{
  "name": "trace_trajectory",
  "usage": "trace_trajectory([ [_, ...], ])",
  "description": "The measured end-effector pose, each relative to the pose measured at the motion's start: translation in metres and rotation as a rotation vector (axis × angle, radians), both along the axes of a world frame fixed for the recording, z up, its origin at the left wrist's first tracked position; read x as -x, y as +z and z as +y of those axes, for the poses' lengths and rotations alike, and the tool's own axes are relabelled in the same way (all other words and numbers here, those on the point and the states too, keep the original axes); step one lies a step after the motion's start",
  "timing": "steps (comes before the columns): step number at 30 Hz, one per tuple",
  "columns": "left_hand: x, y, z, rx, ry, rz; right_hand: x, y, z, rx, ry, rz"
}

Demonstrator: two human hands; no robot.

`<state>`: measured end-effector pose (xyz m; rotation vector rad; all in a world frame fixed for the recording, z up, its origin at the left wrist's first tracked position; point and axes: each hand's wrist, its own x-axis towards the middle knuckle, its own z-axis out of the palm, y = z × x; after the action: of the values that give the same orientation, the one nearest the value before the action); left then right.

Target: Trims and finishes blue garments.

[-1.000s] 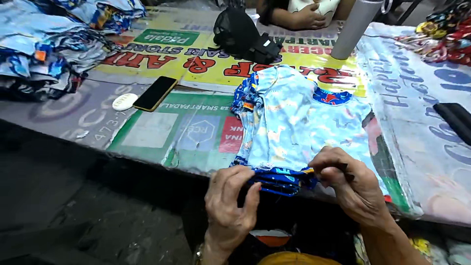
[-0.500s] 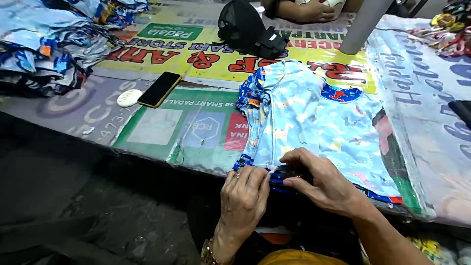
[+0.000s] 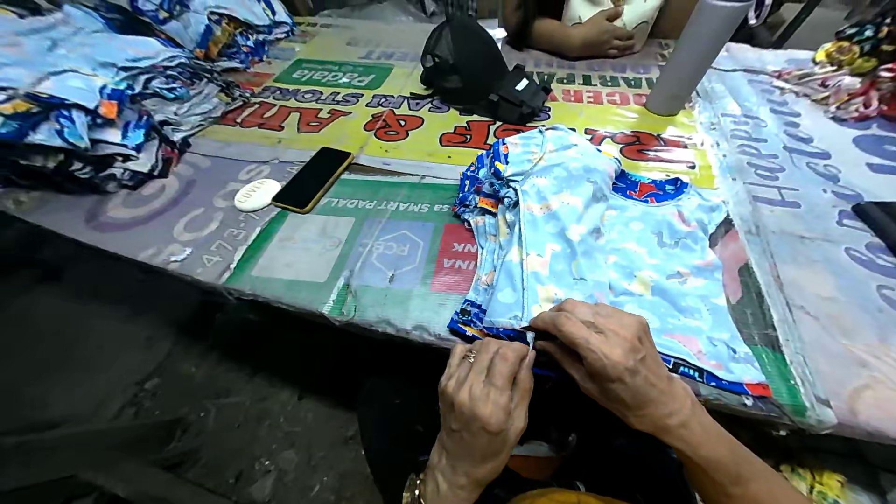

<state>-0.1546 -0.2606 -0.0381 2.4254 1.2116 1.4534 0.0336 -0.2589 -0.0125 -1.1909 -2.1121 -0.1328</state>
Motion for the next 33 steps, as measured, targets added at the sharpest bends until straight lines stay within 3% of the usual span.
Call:
trace_trajectory([
  [11, -0.004, 0.000, -0.003, 0.035, -0.033, 0.005, 0.001, -0.003, 0.002, -0.044, -0.001, -0.035],
  [14, 0.010, 0.007, -0.010, 0.146, -0.141, 0.027, -0.011, 0.008, -0.003, 0.032, 0.043, -0.026],
  [16, 0.027, 0.017, -0.011, 0.287, -0.291, 0.064, -0.028, 0.022, -0.007, 0.187, 0.171, 0.134],
  [18, 0.033, 0.024, -0.004, 0.331, -0.321, 0.008, -0.035, 0.033, -0.007, 0.351, 0.371, 0.471],
  [20, 0.020, 0.021, 0.005, 0.275, -0.225, -0.087, -0.026, 0.034, -0.003, 0.437, 0.514, 0.780],
  [22, 0.002, 0.014, 0.018, 0.188, -0.049, -0.044, -0.012, 0.029, 0.005, 0.467, 0.522, 0.869],
  [24, -0.008, 0.007, 0.027, 0.163, 0.047, 0.046, -0.004, 0.019, 0.013, 0.468, 0.360, 0.717],
  [27, -0.001, 0.003, 0.030, 0.259, -0.017, 0.019, -0.002, 0.001, 0.016, 0.363, 0.107, 0.342],
  [33, 0.006, -0.002, 0.030, 0.170, -0.007, 0.042, -0.003, -0.002, 0.018, 0.311, 0.069, 0.198],
])
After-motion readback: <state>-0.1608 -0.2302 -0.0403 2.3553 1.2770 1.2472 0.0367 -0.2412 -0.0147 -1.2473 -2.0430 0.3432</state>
